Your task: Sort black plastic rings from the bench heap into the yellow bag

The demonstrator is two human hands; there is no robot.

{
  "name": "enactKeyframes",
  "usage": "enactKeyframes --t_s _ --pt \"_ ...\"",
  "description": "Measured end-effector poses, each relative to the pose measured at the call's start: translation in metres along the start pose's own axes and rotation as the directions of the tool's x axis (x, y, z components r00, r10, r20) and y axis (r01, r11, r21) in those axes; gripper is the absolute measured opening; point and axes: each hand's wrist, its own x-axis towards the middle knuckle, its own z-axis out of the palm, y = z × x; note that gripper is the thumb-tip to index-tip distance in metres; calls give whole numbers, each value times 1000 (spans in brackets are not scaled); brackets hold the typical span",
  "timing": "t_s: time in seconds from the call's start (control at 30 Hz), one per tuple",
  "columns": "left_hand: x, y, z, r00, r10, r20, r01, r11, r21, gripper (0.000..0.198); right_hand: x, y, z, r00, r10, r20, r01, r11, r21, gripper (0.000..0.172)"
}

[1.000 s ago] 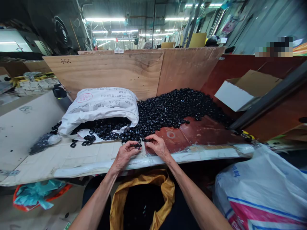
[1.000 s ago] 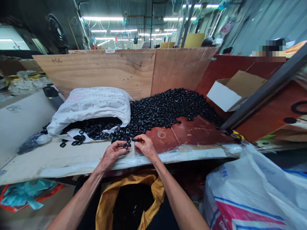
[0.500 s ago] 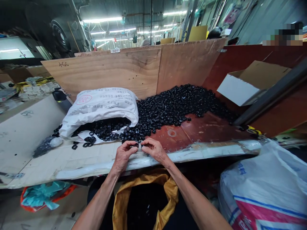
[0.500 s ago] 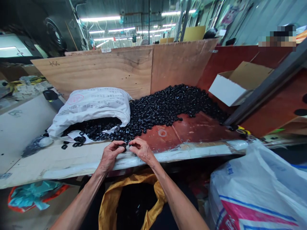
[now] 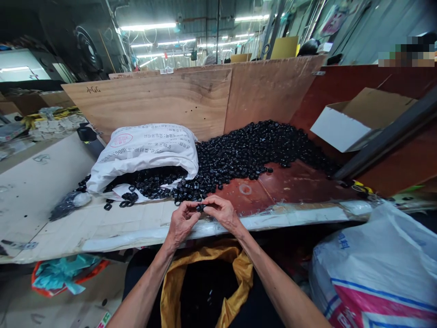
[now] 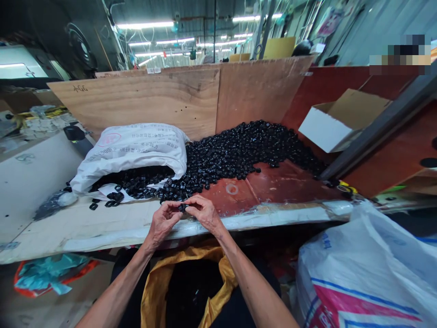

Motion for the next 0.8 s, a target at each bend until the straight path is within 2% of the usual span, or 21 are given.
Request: enactKeyframes --t_s 0.13,0.33,0.47,0.57,0.67,0.8 --pt "0 0 -1 998 54 22 -55 998 35 26 -1 0 1 999 -52 15 53 996 -67 16" --pt "0 -1 -4 992 123 19 -124 987 106 19 -5 8 7 999 36 -14 -37 997 -71 26" --pt "-1 -3 -4 996 89 24 -91 990 104 22 -8 0 8 999 23 33 -18 990 -143 22" --pt "-1 -3 -4 999 39 16 -39 998 55 26 -10 -7 7 998 -40 54 50 978 -200 21" --pt "-2 -2 -4 999 44 28 -46 997 63 25 -10 -7 7 995 -71 64 87 951 -297 22" --pt "-3 2 -4 996 63 61 -69 993 99 24 -11 -2 9 994 -101 37 106 857 -505 48"
